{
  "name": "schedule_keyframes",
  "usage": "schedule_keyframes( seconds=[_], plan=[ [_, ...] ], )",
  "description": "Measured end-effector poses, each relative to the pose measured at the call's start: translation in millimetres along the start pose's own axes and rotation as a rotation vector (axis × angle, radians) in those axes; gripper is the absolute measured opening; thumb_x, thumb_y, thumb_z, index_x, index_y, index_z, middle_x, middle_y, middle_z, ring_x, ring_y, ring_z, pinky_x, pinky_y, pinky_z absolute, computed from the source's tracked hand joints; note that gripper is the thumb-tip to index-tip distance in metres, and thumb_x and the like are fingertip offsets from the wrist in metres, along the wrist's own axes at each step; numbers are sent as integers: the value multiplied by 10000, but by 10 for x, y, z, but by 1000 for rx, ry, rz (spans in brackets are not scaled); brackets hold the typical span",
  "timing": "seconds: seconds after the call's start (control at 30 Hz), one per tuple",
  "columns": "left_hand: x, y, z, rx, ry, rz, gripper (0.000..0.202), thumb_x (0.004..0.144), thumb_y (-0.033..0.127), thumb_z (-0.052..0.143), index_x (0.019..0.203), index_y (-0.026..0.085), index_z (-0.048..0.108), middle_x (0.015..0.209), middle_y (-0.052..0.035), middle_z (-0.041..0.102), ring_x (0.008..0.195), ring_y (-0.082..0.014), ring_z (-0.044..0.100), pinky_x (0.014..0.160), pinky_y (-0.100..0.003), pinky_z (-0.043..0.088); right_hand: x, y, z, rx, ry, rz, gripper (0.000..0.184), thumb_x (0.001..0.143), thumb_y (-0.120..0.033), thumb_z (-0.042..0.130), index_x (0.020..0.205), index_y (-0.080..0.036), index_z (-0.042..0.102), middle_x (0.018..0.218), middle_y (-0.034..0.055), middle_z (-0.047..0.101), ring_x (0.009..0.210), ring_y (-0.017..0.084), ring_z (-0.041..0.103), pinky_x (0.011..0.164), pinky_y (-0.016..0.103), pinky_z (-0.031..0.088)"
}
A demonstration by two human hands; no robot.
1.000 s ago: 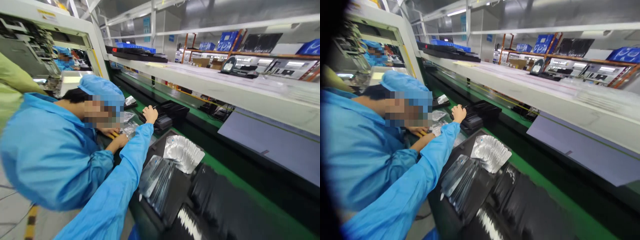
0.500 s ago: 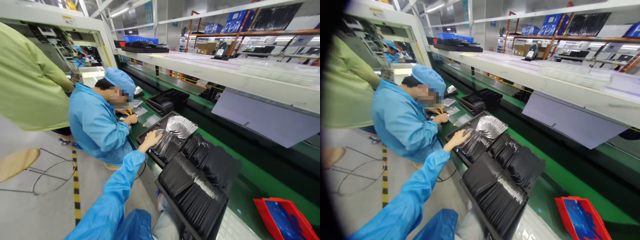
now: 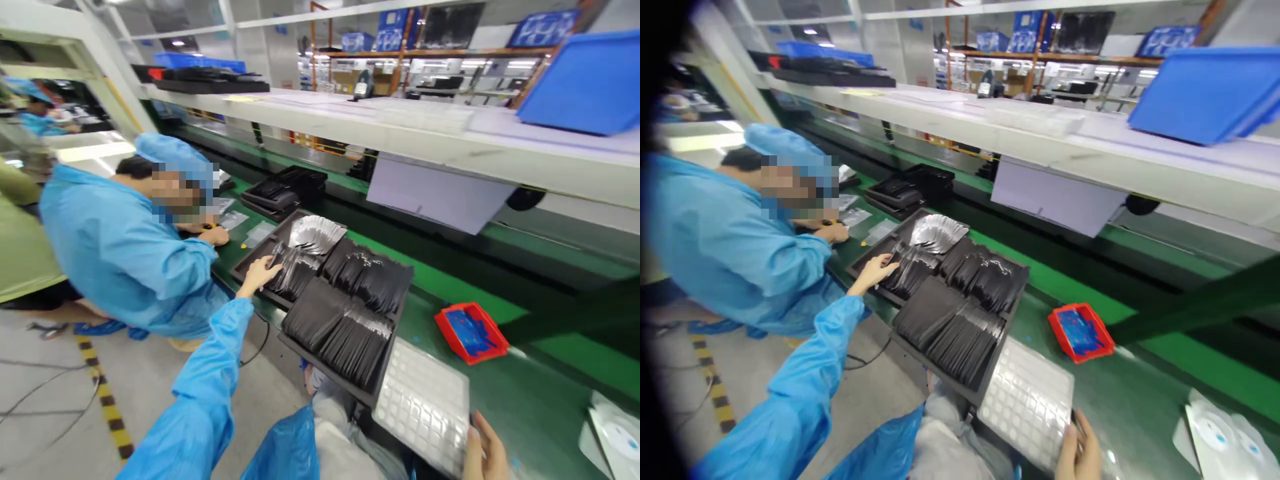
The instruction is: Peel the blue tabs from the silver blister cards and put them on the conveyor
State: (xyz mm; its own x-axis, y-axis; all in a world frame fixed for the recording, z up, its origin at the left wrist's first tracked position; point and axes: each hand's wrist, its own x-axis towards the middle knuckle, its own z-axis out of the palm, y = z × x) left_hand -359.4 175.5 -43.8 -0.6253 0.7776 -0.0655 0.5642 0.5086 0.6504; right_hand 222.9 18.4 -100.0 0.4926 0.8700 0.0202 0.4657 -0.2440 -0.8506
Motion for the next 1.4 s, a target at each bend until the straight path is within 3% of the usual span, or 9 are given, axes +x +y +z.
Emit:
schedule_keyframes(
  seconds=[0.23, 0.57, 0.67, 0.77, 0.83, 0.93, 1.07, 1.23, 1.4],
  plan=[
    [-55, -53, -23, -92, -31, 84, 371, 1085, 400, 673, 1379, 174, 682, 1303, -111, 768, 1164, -268, 765, 1052, -501, 628, -215, -178, 193, 104, 151, 3, 779, 794, -822, 530, 1166, -163, 715, 1253, 214, 755, 1067, 353, 707, 910, 467, 556],
    [-254, -12, -48, -64, 38, 197, 509, 1016, 411, 568, 1434, 146, 685, 1487, -207, 722, 1507, -407, 596, 1280, -593, 463, -282, -199, 181, 112, 72, -5, 751, 867, -778, 501, 1200, -145, 730, 1212, 231, 760, 1005, 334, 712, 918, 494, 581],
    [-603, -68, -60, -64, 143, 279, 598, 997, 459, 511, 1477, 127, 637, 1586, -249, 635, 1615, -454, 453, 1324, -626, 391, -379, -170, 140, 31, 116, -181, 613, 987, -687, 486, 1207, -170, 733, 1252, 206, 766, 1129, 350, 719, 1022, 540, 566],
    [-1149, -144, 58, -77, 213, 410, 603, 1047, 483, 380, 1464, 122, 623, 1504, -269, 679, 1522, -430, 564, 1279, -645, 438, -529, -310, 202, -56, 221, -528, 391, 1089, -471, 533, 1276, -191, 732, 1344, 177, 752, 1302, 345, 684, 1128, 561, 526],
    [-1532, -161, 243, -70, 203, 530, 587, 1080, 469, 339, 1453, 126, 635, 1490, -255, 700, 1491, -382, 605, 1278, -610, 449, -615, -517, 346, -45, 153, -725, 350, 1114, -327, 543, 1409, -216, 693, 1429, 153, 730, 1354, 311, 679, 1126, 514, 553],
    [-1972, -112, 604, -32, 138, 718, 537, 1122, 405, 330, 1505, 189, 638, 1605, -168, 662, 1572, -284, 549, 1324, -509, 400, -665, -883, 697, -35, -67, -913, 546, 1135, -263, 495, 1681, -266, 477, 1659, 129, 585, 1516, 292, 586, 1154, 487, 574],
    [-2204, -24, 922, 64, 157, 850, 544, 1143, 296, 331, 1634, 189, 540, 1659, -151, 618, 1612, -259, 507, 1391, -515, 235, -632, -1132, 1220, -109, -206, -1043, 756, 1153, -306, 443, 1816, -245, 85, 1820, 133, 354, 1663, 326, 404, 1226, 559, 542],
    [-2233, -37, 894, 276, 233, 973, 664, 1152, 272, 348, 1789, 147, 206, 1721, -199, 522, 1664, -284, 424, 1395, -534, 176, -640, -1051, 1551, -227, -225, -1037, 862, 1142, -306, 476, 1799, -214, -75, 1854, 169, 227, 1691, 382, 333, 1234, 633, 529],
    [-2285, -6, 757, 174, 200, 990, 665, 1158, 305, 403, 1785, 169, 226, 1733, -211, 504, 1708, -294, 328, 1391, -552, 176, -694, -1149, 1495, -178, -425, -1003, 892, 1131, -303, 521, 1795, -237, -72, 1874, 131, 136, 1742, 339, 171, 1333, 610, 426]
  ],
)
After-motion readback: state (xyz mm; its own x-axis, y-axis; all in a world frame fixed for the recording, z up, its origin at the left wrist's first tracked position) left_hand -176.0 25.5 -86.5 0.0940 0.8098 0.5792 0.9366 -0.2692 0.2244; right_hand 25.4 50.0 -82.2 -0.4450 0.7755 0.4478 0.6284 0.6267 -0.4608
